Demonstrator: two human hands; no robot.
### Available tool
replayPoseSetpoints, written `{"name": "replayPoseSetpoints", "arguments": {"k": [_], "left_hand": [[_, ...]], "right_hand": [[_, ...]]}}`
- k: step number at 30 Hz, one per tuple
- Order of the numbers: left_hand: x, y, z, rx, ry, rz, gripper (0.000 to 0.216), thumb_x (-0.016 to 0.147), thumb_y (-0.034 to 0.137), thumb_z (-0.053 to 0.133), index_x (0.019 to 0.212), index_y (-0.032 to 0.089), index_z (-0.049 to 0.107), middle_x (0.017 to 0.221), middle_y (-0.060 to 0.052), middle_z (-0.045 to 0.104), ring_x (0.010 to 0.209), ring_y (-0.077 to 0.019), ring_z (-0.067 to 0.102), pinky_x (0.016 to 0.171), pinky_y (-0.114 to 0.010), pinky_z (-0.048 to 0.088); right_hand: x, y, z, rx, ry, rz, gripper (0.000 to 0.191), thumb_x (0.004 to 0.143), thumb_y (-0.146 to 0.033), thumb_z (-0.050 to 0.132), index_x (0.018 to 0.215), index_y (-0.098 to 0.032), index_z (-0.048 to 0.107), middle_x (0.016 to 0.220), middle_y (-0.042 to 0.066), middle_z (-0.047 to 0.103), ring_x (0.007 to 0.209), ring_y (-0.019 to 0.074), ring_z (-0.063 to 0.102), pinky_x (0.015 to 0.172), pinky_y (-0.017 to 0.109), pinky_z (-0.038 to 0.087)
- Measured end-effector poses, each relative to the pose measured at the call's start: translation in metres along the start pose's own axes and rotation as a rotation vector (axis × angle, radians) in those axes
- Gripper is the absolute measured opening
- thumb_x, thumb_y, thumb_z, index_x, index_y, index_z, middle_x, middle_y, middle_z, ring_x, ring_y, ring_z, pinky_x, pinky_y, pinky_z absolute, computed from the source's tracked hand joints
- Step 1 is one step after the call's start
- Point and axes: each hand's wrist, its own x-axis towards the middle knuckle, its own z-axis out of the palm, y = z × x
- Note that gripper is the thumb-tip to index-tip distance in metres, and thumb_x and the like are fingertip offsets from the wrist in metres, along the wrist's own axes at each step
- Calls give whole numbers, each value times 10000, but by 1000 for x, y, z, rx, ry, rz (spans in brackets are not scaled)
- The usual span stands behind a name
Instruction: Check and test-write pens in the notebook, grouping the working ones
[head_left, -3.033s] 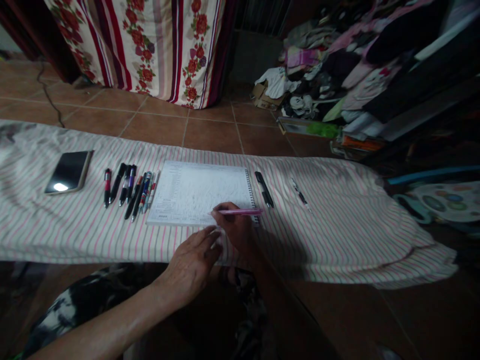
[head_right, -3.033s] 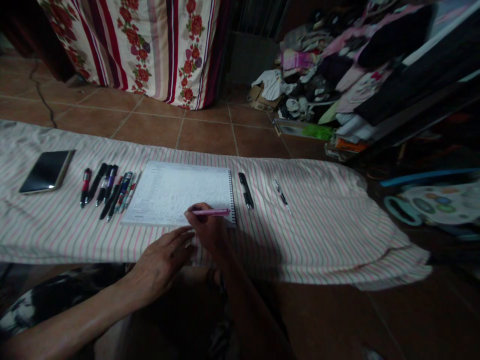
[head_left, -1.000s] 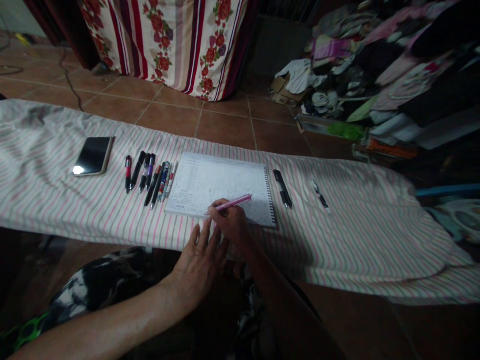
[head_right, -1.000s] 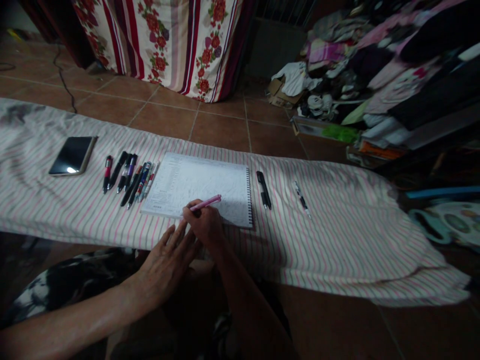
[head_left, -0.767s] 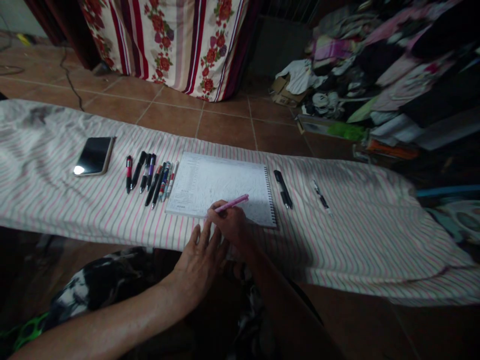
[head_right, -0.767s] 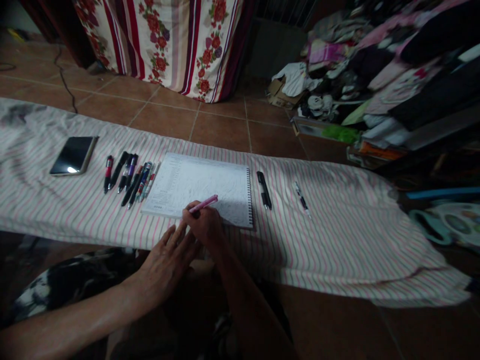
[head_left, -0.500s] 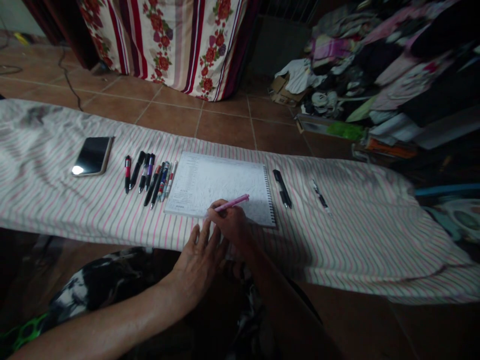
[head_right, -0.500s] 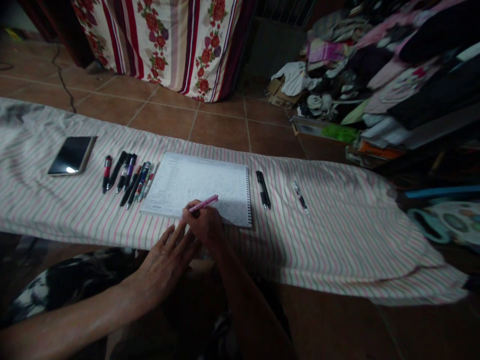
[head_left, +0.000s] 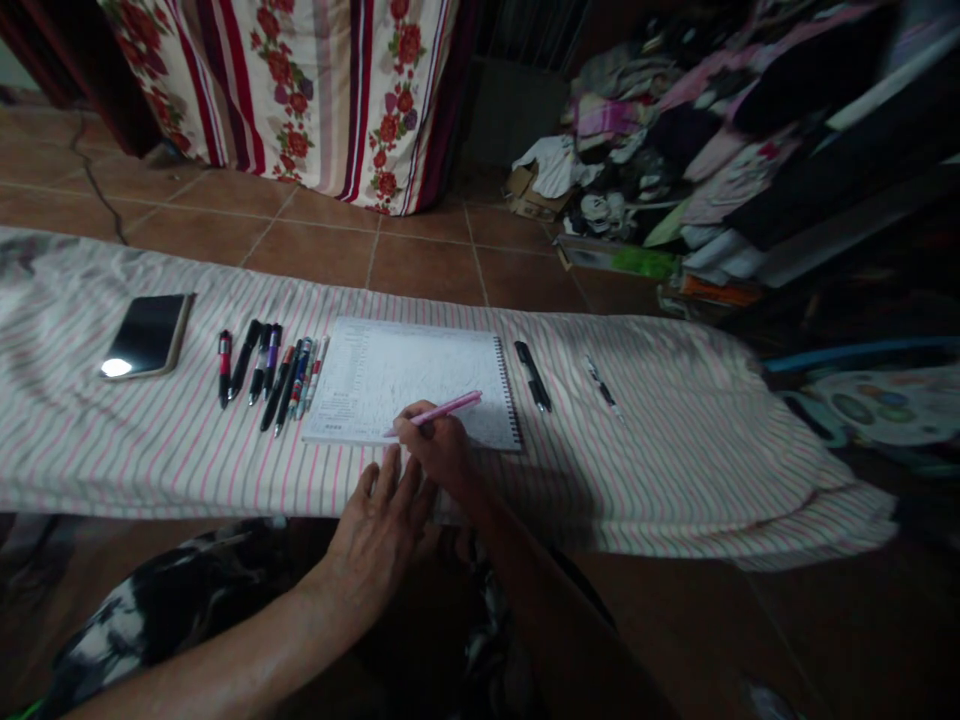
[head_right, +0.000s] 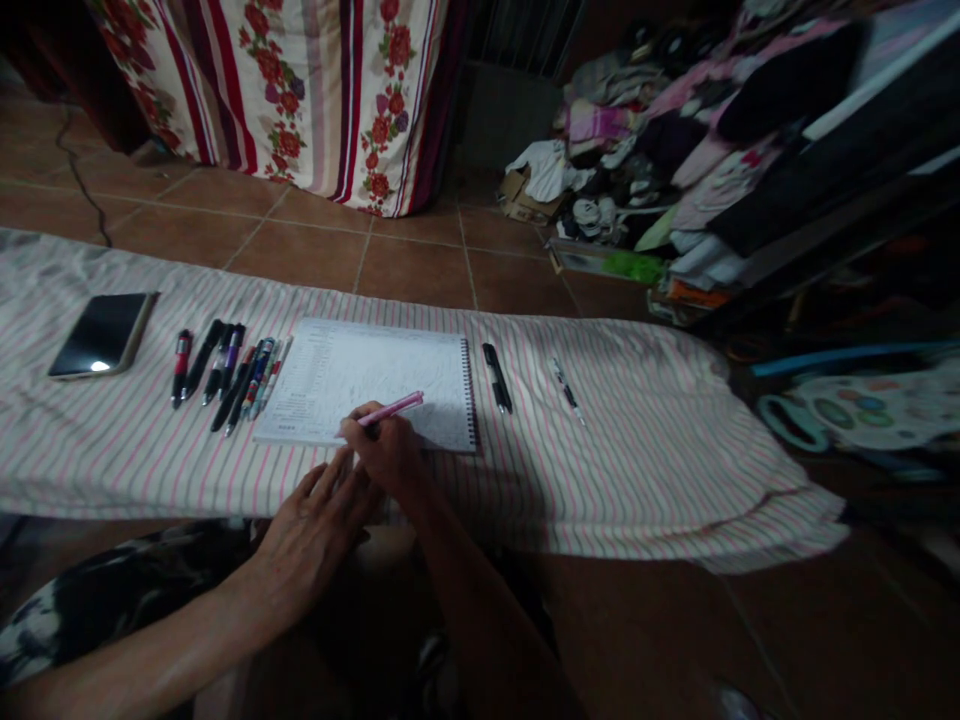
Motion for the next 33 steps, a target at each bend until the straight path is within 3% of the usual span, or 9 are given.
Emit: {"name": "replayPoseSetpoints", "arguments": {"k": [3, 8, 12, 15, 20, 23, 27, 33], "left_hand": [[-1, 0, 2, 8, 43, 13, 435, 819, 129, 456, 1245, 181, 526, 1310, -127, 509, 1230, -327, 421, 922, -434, 436], [-2, -3, 2, 6, 139, 76, 418, 785, 69, 453, 1173, 154, 583, 1235, -143, 571, 1194, -320, 464, 870, -405, 475], [0, -1, 1, -4, 287, 147, 361, 795, 94, 442, 1110, 138, 612, 1176, -121, 613, 1153, -297, 504, 839, -371, 502], [3, 1, 3, -38, 391, 200, 331, 815, 105, 417, 1074, 138, 620, 1133, -105, 637, 1126, -275, 526, 837, -352, 506], [7, 6, 10, -120, 420, 208, 333, 818, 87, 408, 1069, 158, 614, 1105, -83, 650, 1129, -250, 522, 844, -349, 504], [8, 8, 14, -133, 421, 200, 349, 810, 81, 401, 1076, 163, 613, 1090, -81, 657, 1117, -237, 529, 839, -350, 506], [8, 10, 13, -155, 421, 216, 351, 789, 63, 404, 1040, 160, 630, 1055, -76, 672, 1081, -239, 553, 821, -350, 517], [11, 13, 15, -188, 421, 203, 348, 801, 75, 389, 1031, 172, 631, 1025, -75, 679, 1083, -226, 554, 830, -344, 512]], "right_hand": [[-2, -6, -8, 165, 74, 19, 252, 812, -413, 449, 743, -186, 535, 577, -20, 592, 499, 96, 528, 488, 191, 408], [-8, -5, -21, 187, 173, 6, 252, 849, -381, 404, 768, -176, 526, 630, -3, 619, 490, 79, 517, 498, 186, 414], [-13, 0, -36, 175, 273, 25, 222, 826, -358, 432, 781, -171, 543, 678, 11, 628, 472, 72, 481, 450, 181, 376], [-16, 0, -50, 225, 269, 15, 210, 791, -361, 459, 740, -170, 529, 634, 1, 596, 425, 62, 425, 404, 181, 329], [-24, 6, -83, 238, 317, 98, 287, 717, -376, 531, 916, -178, 473, 581, -43, 567, 428, 84, 461, 404, 192, 334], [-31, 15, -117, 42, 377, 113, 347, 730, -406, 524, 982, -171, 483, 574, -54, 546, 472, 104, 503, 459, 211, 370], [-42, 25, -176, -525, 442, 226, 349, 786, -408, 497, 1018, -151, 538, 632, -6, 587, 603, 143, 568, 572, 238, 389], [-45, 42, -244, -1003, 314, 459, 312, 870, -340, 395, 1042, -138, 559, 914, 102, 674, 831, 185, 623, 678, 241, 394]]}}
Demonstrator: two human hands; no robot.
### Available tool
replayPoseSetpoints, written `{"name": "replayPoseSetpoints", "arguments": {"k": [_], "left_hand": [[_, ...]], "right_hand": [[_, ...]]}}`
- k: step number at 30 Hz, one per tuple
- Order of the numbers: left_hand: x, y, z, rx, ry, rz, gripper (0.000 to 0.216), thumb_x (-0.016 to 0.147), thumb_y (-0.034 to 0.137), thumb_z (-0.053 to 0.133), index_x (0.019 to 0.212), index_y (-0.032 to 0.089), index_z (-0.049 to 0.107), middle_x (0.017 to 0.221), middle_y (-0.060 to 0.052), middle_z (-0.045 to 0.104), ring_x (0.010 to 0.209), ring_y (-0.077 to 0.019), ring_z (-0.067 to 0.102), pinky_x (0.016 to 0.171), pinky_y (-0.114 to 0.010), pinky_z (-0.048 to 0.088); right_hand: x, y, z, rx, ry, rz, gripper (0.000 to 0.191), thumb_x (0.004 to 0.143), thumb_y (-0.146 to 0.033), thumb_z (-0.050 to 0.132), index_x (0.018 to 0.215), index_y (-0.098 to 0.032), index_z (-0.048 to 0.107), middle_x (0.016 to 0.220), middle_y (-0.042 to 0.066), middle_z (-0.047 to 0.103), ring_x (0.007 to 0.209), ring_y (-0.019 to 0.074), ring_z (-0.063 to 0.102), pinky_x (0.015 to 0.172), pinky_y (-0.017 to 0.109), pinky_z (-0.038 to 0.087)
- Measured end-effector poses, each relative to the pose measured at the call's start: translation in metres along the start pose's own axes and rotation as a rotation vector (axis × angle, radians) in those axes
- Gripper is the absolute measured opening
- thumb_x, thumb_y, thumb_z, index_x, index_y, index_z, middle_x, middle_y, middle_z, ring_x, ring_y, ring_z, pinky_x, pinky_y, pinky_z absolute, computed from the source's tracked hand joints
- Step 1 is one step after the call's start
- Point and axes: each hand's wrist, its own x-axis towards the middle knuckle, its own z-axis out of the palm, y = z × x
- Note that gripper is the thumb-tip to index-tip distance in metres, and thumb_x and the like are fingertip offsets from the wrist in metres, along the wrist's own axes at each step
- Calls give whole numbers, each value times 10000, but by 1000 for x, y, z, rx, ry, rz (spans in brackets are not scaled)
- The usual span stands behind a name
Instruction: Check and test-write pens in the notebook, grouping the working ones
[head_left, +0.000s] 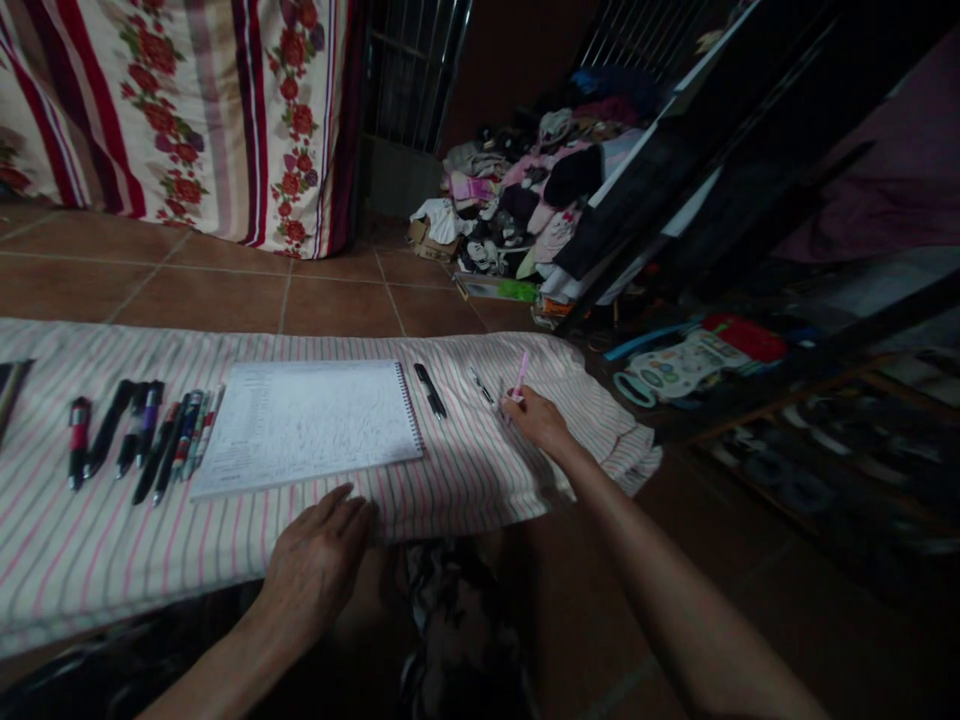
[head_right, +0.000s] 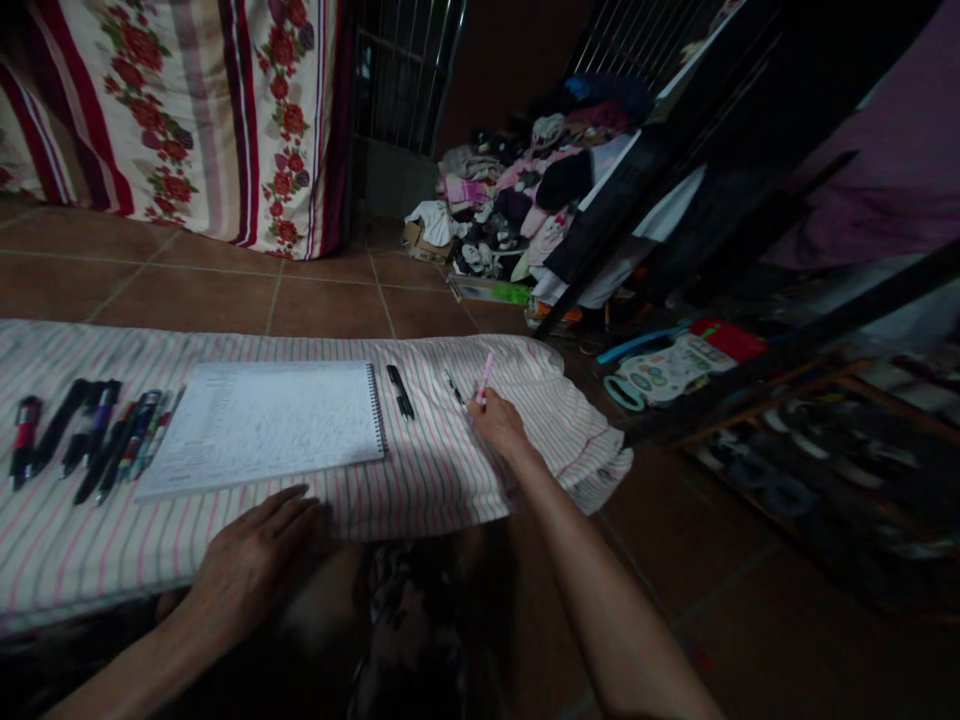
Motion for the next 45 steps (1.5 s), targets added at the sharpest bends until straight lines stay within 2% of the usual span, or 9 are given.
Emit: {"name": "replayPoseSetpoints", "arguments": {"k": [4, 11, 21, 30, 39, 45], "left_hand": [[0, 1, 5, -9, 7, 4, 334, 802, 97, 395, 1029, 164, 631, 1016, -82, 682, 1071, -237, 563, 828, -361, 512], [8, 2, 2, -12, -4, 48, 333, 807, 99, 399, 1027, 163, 640, 1001, -65, 695, 1044, -227, 587, 820, -341, 526], [13, 9, 10, -46, 15, 51, 323, 808, 116, 408, 1019, 173, 645, 1011, -43, 697, 1013, -226, 601, 817, -327, 525], [15, 7, 14, 10, 50, 99, 314, 814, 131, 405, 999, 148, 658, 986, -46, 706, 974, -234, 618, 774, -336, 547], [14, 7, 17, -31, 54, 93, 332, 830, 124, 376, 1015, 130, 653, 996, -59, 700, 964, -242, 618, 768, -372, 552], [14, 8, 17, -56, 47, 66, 327, 843, 141, 369, 1001, 153, 656, 1000, -53, 698, 961, -231, 618, 779, -359, 546]], "right_hand": [[17, 13, 4, -46, -20, 15, 339, 850, -365, 432, 1038, -129, 586, 960, 129, 677, 883, 208, 626, 696, 253, 398], [35, 14, 12, -69, -47, 2, 355, 823, -371, 451, 1026, -142, 630, 972, 127, 686, 911, 227, 628, 715, 268, 411], [43, 33, 13, -101, -46, 33, 408, 822, -339, 422, 1123, -133, 605, 1071, 149, 657, 1025, 255, 592, 795, 302, 419], [58, 45, 25, -122, -36, 114, 404, 814, -347, 430, 1113, -150, 619, 1086, 149, 649, 1027, 264, 591, 799, 315, 433], [69, 44, 38, -156, -32, 173, 378, 821, -331, 439, 1098, -149, 621, 1075, 148, 646, 1017, 252, 592, 798, 308, 430], [65, 41, 36, -175, -20, 195, 377, 815, -344, 460, 1080, -129, 621, 1065, 174, 635, 1014, 276, 587, 782, 332, 434]]}}
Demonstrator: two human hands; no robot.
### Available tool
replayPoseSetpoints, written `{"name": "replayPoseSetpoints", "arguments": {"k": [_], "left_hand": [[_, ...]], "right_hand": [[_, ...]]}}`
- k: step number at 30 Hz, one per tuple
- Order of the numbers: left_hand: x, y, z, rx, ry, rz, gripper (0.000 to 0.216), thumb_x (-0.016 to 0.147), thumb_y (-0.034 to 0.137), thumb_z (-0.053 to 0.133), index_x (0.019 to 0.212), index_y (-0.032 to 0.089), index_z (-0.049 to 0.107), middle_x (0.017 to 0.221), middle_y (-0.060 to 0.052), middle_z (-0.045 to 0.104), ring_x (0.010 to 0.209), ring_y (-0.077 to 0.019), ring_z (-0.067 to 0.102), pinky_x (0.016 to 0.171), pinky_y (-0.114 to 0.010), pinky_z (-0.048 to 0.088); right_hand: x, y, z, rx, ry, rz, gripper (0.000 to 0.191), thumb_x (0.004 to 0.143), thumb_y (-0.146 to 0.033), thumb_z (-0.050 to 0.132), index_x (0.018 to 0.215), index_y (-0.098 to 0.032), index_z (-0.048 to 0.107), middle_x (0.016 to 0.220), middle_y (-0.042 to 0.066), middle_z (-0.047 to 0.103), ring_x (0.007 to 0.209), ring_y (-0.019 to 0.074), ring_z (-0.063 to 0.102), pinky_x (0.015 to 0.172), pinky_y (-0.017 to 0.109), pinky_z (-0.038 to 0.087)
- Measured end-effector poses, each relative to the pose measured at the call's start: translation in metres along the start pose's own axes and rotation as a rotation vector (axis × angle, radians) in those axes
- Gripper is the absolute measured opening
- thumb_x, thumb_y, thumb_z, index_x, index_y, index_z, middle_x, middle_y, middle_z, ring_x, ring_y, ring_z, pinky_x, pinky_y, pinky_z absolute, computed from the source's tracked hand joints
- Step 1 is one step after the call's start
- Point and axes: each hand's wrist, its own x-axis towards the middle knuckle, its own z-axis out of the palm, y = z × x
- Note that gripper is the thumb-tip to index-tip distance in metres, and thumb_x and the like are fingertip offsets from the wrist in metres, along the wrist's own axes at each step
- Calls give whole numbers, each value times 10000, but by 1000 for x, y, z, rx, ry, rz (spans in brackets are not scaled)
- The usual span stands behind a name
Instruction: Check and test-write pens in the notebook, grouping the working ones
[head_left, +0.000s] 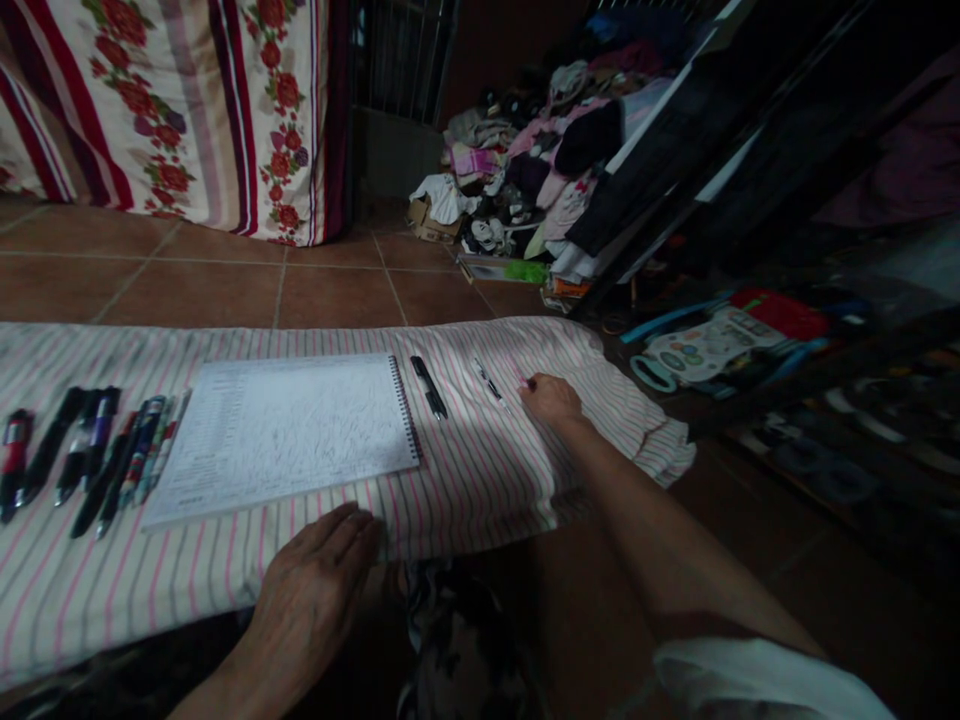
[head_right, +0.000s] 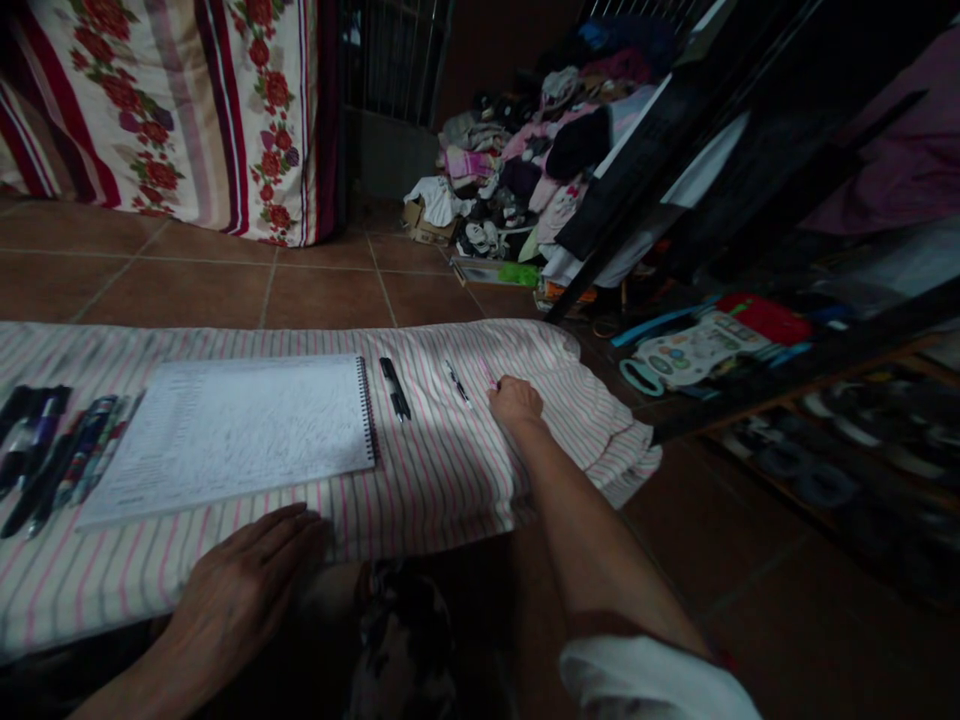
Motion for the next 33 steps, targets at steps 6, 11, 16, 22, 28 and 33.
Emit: {"name": "replayPoseSetpoints", "arguments": {"k": [6, 11, 16, 22, 28, 33], "left_hand": [[-1, 0, -1, -20, -17, -13, 330, 848, 151, 371, 1032, 153, 644, 1026, -60, 689, 983, -243, 609, 781, -371, 543], [-1, 0, -2, -16, -17, -15, 333, 853, 149, 362, 1006, 162, 657, 1017, -56, 694, 976, -240, 615, 779, -364, 544], [-2, 0, -4, -12, 11, -6, 316, 864, 173, 370, 1009, 154, 650, 1001, -58, 698, 980, -236, 614, 782, -353, 546], [-1, 0, -12, -15, -34, -39, 261, 858, 194, 412, 975, 159, 643, 1051, -66, 676, 1099, -263, 550, 848, -381, 527], [-6, 6, -15, 26, -196, -153, 273, 838, 154, 440, 1058, 103, 592, 1264, -164, 534, 1272, -319, 366, 944, -442, 451], [-19, 6, -15, 74, -275, -167, 446, 858, 214, 452, 1288, 101, 417, 1372, -195, 411, 1321, -316, 271, 1012, -477, 362]], "right_hand": [[-12, -12, -6, 22, 80, -68, 397, 850, -377, 399, 1070, -125, 612, 1094, 186, 607, 1008, 280, 581, 806, 355, 417], [-18, -29, -1, 320, -3, -194, 256, 737, -359, 582, 872, -157, 663, 949, 135, 666, 972, 272, 588, 817, 345, 405], [-16, -39, -5, 517, -18, -135, 71, 646, -223, 653, 643, -160, 621, 717, 72, 667, 819, 205, 627, 720, 264, 432], [-73, -80, -29, 1155, -79, -163, 223, 740, -395, 566, 750, -172, 553, 634, 6, 624, 542, 101, 585, 522, 201, 461], [-171, -145, -39, 1658, -407, -306, 230, 654, -358, 663, 701, -160, 555, 591, -19, 603, 549, 106, 599, 525, 204, 496], [-206, -193, -32, 1670, -451, -418, 290, 750, -433, 578, 833, -163, 648, 540, -26, 586, 487, 98, 566, 487, 212, 474]]}}
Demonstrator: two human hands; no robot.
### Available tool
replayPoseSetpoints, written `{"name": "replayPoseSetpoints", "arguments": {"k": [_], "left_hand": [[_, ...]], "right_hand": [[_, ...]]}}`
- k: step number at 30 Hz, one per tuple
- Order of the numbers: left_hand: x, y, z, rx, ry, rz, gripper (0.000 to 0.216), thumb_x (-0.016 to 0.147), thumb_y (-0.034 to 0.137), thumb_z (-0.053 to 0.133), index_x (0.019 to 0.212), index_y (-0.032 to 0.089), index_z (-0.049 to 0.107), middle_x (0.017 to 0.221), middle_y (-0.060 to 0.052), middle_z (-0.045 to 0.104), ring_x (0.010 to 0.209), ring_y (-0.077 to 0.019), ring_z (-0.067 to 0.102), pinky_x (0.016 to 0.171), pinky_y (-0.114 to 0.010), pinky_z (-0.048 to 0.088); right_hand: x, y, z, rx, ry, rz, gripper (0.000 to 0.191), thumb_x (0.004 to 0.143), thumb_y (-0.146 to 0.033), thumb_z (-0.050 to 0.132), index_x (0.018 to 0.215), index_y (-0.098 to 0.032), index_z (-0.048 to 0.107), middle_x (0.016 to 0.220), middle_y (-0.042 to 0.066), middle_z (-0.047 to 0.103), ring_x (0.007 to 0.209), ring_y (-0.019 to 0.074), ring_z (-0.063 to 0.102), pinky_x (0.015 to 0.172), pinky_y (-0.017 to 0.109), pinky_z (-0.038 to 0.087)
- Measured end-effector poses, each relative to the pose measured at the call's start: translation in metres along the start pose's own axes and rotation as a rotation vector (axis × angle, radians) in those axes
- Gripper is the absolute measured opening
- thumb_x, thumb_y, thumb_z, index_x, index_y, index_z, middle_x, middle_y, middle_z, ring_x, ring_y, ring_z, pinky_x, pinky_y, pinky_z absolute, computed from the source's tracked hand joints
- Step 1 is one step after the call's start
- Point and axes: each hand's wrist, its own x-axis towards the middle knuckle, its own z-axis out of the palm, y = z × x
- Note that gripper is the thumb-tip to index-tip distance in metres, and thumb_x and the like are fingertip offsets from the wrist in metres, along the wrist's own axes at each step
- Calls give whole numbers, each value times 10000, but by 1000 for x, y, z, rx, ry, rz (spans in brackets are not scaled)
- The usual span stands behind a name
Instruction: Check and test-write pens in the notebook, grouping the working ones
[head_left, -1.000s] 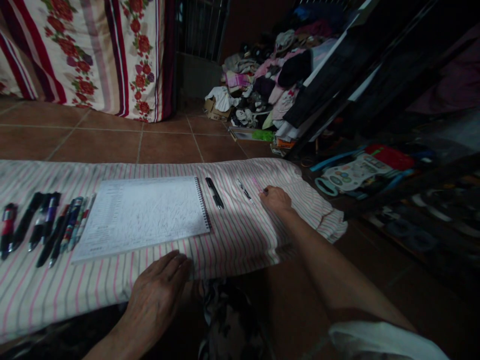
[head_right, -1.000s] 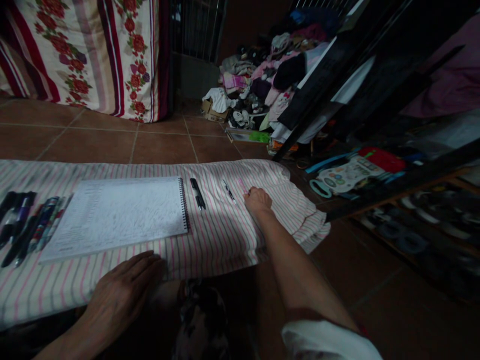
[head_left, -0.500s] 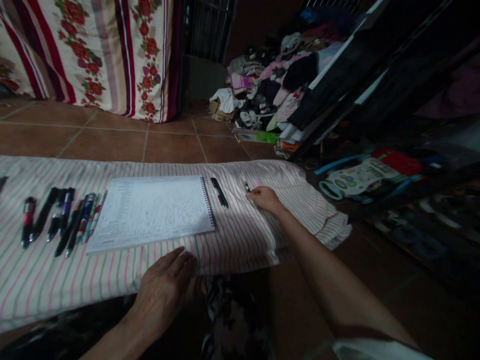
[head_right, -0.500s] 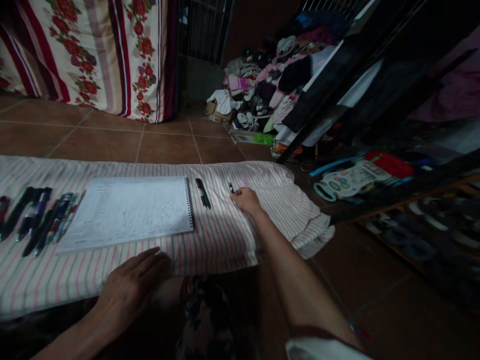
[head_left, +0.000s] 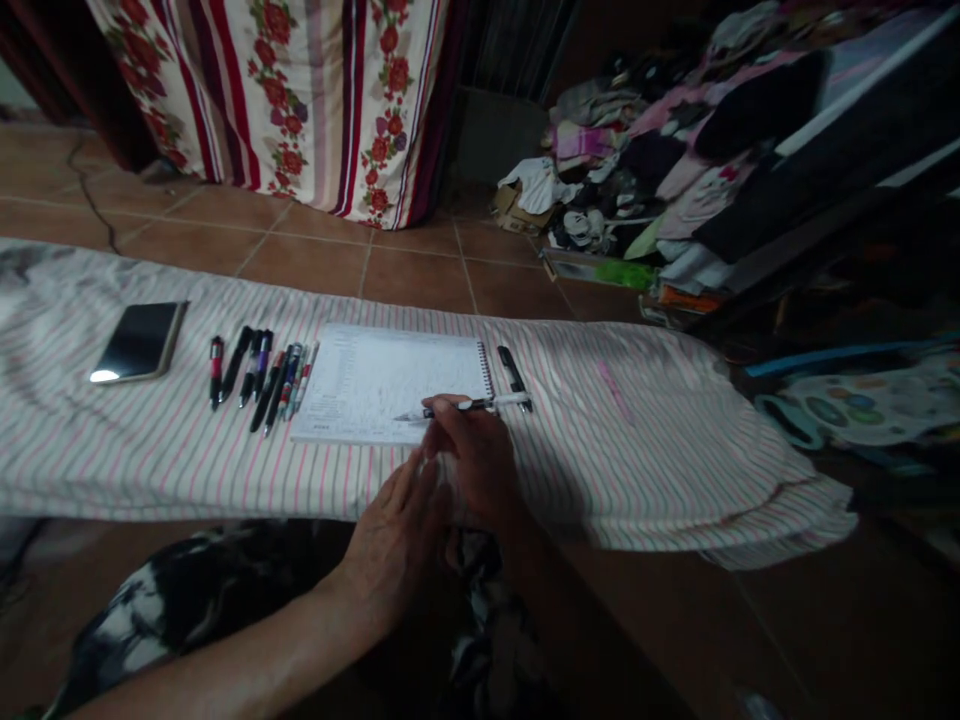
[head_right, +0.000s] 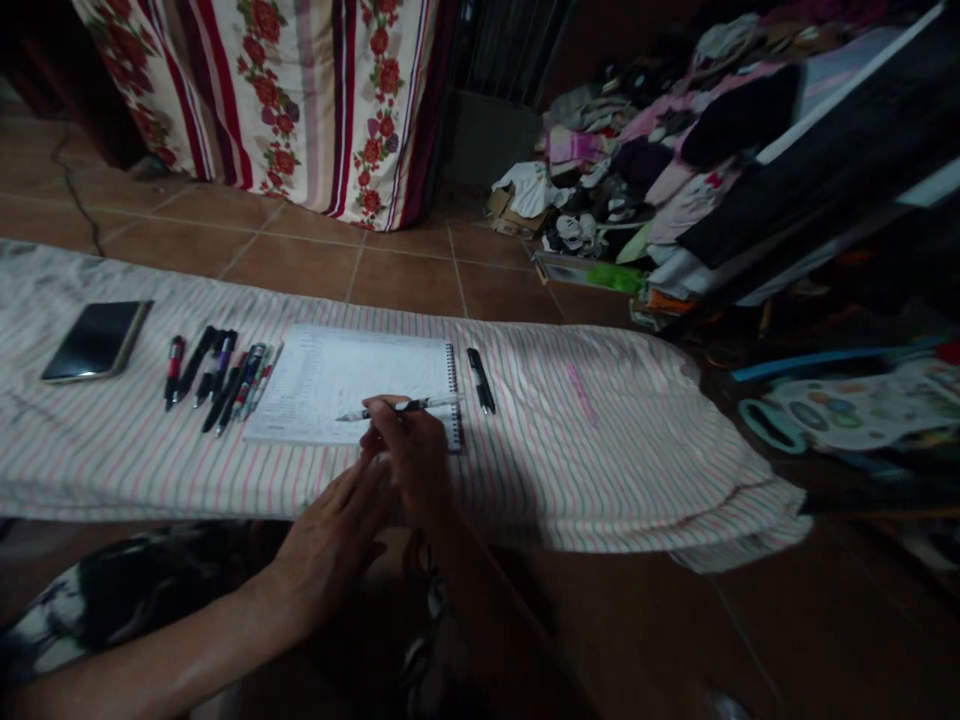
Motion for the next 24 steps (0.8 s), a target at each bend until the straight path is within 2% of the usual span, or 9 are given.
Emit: {"name": "replayPoseSetpoints", "arguments": {"k": [4, 8, 11, 16, 24], "left_hand": [[-10, -11, -13, 2, -78, -77, 517, 851, 259, 463, 1344, 143, 358, 1383, -187, 398, 1307, -326, 300, 1030, -495, 315], [-25, -25, -29, 58, -137, -147, 506, 849, 241, 453, 1337, 129, 386, 1390, -208, 379, 1298, -372, 292, 1006, -507, 332], [-38, -38, -31, 77, -157, -147, 477, 833, 233, 485, 1302, 152, 446, 1399, -203, 367, 1306, -397, 248, 998, -522, 336], [-52, -56, -26, 49, -135, -159, 526, 810, 164, 522, 1323, 211, 413, 1434, -186, 309, 1333, -381, 160, 996, -505, 348], [-52, -60, -29, -19, -140, -173, 550, 811, 194, 536, 1338, 221, 381, 1450, -171, 283, 1350, -358, 116, 1010, -494, 332]], "right_hand": [[1, 18, 27, -45, -64, 61, 345, 765, -470, 558, 924, -174, 635, 686, 30, 682, 563, 145, 647, 537, 255, 516], [0, 38, 40, -198, -110, 22, 228, 752, -381, 590, 885, -196, 612, 671, 13, 677, 625, 161, 660, 580, 255, 518], [3, 50, 46, -362, -134, -77, 142, 744, -326, 591, 826, -210, 605, 730, 5, 665, 687, 152, 641, 636, 251, 506], [13, 68, 51, -458, -111, -160, 158, 762, -337, 556, 837, -209, 609, 766, 8, 664, 693, 144, 619, 668, 256, 499], [19, 75, 53, -548, -112, -207, 167, 771, -323, 525, 807, -202, 634, 787, 21, 669, 722, 157, 622, 685, 260, 493]]}}
